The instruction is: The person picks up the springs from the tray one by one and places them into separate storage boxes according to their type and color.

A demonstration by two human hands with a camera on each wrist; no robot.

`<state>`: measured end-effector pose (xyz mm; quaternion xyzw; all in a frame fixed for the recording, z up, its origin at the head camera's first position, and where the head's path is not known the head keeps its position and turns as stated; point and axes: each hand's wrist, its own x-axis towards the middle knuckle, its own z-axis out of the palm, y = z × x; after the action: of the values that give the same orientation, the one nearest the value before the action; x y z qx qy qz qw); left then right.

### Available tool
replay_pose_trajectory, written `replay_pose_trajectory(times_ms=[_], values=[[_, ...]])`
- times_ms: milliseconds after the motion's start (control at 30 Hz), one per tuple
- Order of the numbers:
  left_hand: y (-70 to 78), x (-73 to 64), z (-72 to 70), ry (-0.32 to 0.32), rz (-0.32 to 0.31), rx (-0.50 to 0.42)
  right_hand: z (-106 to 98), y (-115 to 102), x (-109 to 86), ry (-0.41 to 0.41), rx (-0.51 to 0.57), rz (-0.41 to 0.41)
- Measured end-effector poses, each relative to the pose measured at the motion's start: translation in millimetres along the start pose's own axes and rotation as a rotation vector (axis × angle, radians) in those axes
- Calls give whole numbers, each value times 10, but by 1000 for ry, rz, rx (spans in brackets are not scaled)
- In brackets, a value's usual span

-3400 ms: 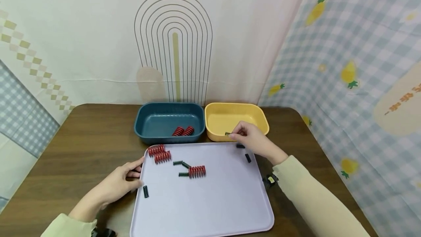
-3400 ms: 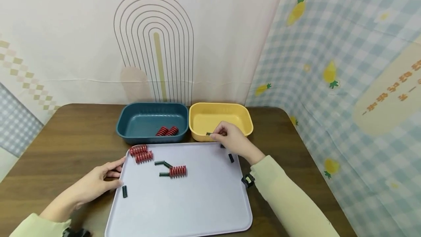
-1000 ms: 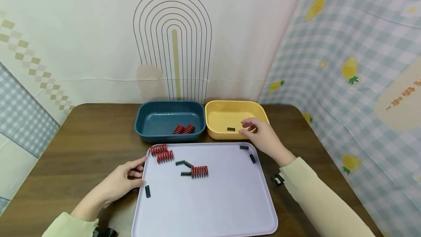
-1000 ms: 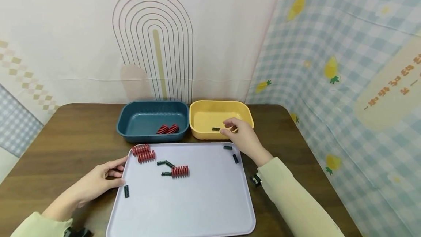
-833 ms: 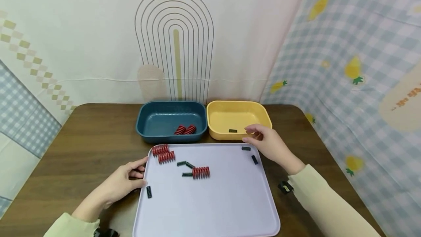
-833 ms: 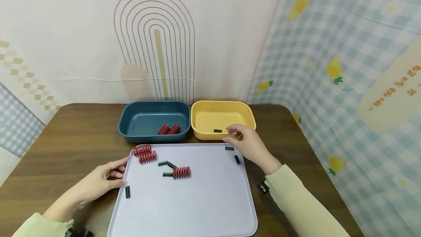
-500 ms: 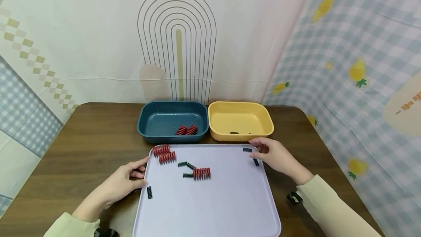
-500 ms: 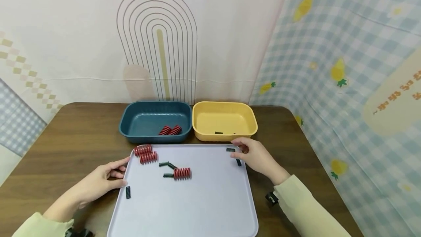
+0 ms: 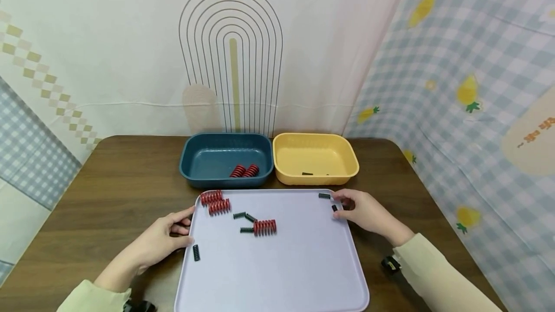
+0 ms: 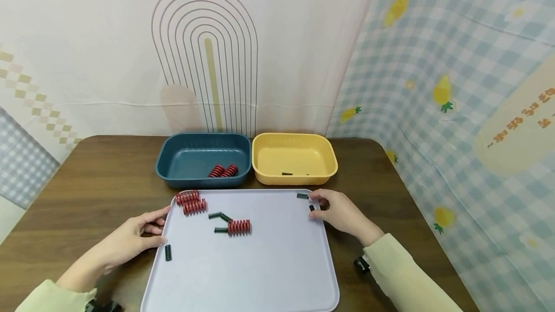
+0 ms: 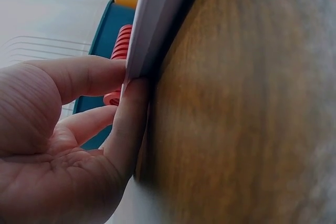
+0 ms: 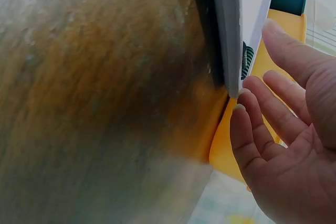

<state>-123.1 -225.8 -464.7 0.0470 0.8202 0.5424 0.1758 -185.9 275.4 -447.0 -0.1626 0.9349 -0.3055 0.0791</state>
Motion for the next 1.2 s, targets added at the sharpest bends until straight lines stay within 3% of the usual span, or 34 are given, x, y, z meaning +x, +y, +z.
replay_pose_trajectory(times_ms=[600, 1200], values=[[2, -3, 2, 1, 1, 0, 34, 43, -23, -39, -59, -13], [-32, 16, 2, 3, 8, -3, 46, 20, -15, -5, -80, 2]])
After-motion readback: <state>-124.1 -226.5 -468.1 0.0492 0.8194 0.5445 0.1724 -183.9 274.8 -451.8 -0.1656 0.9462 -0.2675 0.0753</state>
